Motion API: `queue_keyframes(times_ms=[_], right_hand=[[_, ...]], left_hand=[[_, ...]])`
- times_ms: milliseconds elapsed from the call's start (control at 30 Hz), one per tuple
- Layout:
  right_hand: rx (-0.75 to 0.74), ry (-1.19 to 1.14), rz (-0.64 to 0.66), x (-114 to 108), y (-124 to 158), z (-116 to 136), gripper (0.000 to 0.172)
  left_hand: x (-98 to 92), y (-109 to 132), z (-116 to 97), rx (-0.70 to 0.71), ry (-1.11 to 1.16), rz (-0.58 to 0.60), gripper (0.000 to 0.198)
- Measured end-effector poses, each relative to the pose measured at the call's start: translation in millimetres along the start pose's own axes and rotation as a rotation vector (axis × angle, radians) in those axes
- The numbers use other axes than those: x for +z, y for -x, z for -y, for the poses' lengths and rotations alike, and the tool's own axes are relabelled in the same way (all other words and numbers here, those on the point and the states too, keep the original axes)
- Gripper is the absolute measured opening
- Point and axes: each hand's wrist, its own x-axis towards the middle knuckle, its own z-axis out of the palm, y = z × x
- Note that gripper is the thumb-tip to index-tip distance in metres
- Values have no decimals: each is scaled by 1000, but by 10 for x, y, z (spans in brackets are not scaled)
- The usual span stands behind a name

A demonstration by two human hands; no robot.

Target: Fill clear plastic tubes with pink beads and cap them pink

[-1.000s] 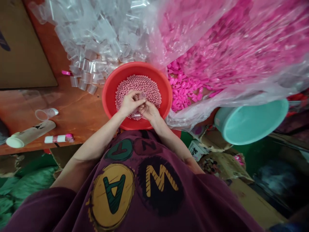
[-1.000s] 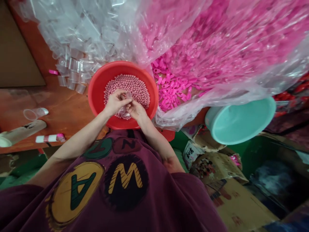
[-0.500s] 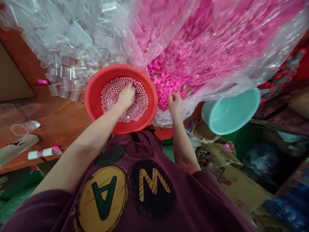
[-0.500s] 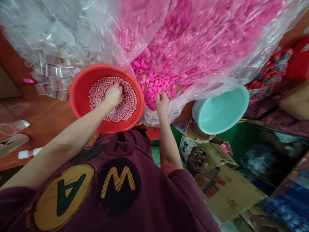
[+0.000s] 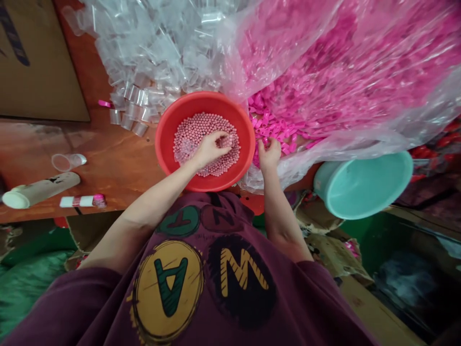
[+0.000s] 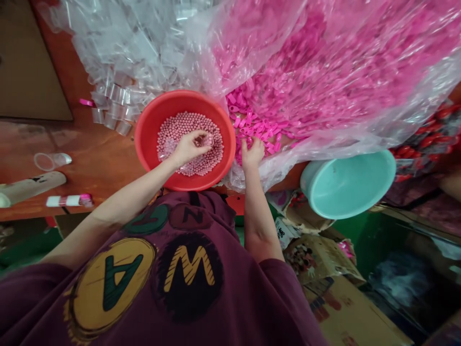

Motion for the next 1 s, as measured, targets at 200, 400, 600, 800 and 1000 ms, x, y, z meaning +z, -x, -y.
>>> queue_keyframes(times_ms=[200, 400, 600, 800, 1000], right_hand=[[-18, 88, 88, -141, 17, 328, 35], [-399, -487, 46, -646, 337, 862, 30], [-666, -632, 478, -1039, 452, 1432, 23], [-650, -612, 499, -751, 603, 1581, 17], [-608, -512, 307, -279, 880, 1240, 35]], left_hand=[[-6, 103, -217, -53, 296, -114, 32], [-154, 246, -399, -185, 824, 65, 41], [-343, 408, -464, -241, 902, 252, 38], [-530, 561, -321, -314, 892, 276, 37], [-699, 827, 12, -471, 878, 190, 28]])
